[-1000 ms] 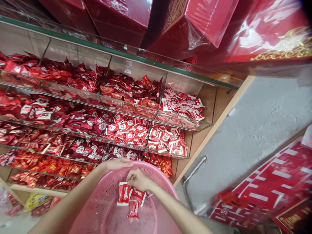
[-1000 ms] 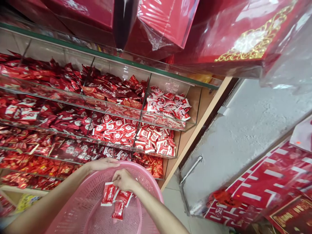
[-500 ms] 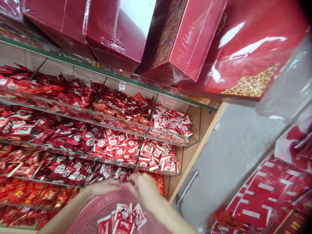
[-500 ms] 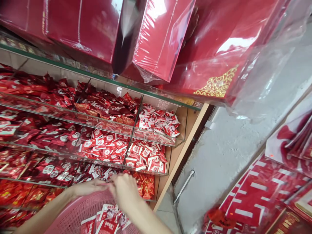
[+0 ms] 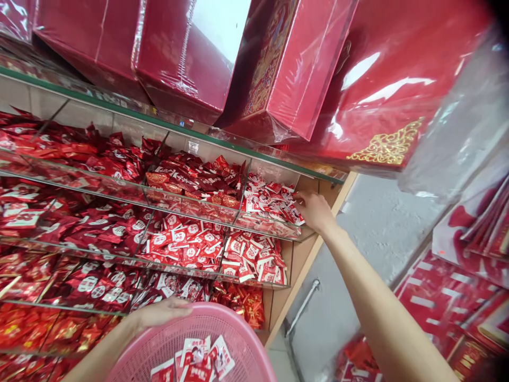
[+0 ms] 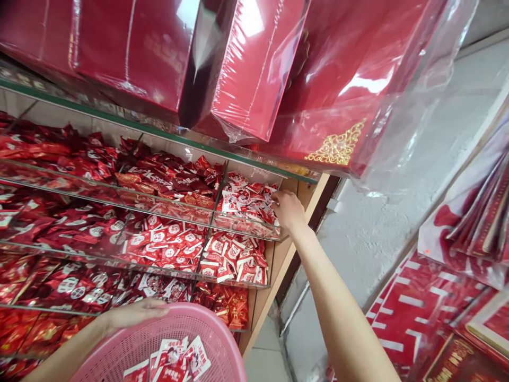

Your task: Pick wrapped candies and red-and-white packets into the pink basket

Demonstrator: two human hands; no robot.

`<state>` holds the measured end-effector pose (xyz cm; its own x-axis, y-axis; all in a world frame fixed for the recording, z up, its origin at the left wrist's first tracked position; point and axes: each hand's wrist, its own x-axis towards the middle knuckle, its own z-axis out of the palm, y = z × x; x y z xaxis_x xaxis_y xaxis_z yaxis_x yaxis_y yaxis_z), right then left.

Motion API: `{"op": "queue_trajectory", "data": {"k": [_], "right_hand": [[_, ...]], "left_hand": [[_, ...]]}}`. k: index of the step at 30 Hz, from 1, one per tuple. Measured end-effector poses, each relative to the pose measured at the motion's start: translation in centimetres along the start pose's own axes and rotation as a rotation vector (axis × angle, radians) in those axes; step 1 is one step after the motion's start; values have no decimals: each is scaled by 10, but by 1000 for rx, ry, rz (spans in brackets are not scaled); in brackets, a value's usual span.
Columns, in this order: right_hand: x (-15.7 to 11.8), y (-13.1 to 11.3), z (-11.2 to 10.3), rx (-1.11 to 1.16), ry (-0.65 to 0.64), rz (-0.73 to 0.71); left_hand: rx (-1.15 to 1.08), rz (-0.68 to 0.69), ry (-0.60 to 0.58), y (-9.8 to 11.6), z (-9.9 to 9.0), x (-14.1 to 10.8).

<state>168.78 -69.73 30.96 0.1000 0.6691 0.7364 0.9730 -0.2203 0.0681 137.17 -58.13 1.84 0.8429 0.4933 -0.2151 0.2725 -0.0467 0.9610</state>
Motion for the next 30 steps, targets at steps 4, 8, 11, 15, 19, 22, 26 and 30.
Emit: {"op": "queue_trajectory", "data": {"k": [4,8,11,15,19,22,26,30], "right_hand": [[10,7,16,-92,-52,-43],[12,4,24,-117,-44,-64],[12,1,28,-115,-16,-60],[13,1,30,-112,18,-35],[17,3,29,-81,65,14],[20,6,25,-33,93,38],[20,10,21,49,119,71],[18,14,19,132,158,89]], "left_hand": [[3,17,-1,1,0,-3],[13,27,-11,0,-1,-5],[57,4,29,1,-2,-8],[32,-14,30,3,-2,-9],[-30,18,0,-2,-4,-6],[-36,27,-15,-5,-5,-4],[-56,38,-34,-2,-3,-3],[-92,33,-23,4,2,-2]]}}
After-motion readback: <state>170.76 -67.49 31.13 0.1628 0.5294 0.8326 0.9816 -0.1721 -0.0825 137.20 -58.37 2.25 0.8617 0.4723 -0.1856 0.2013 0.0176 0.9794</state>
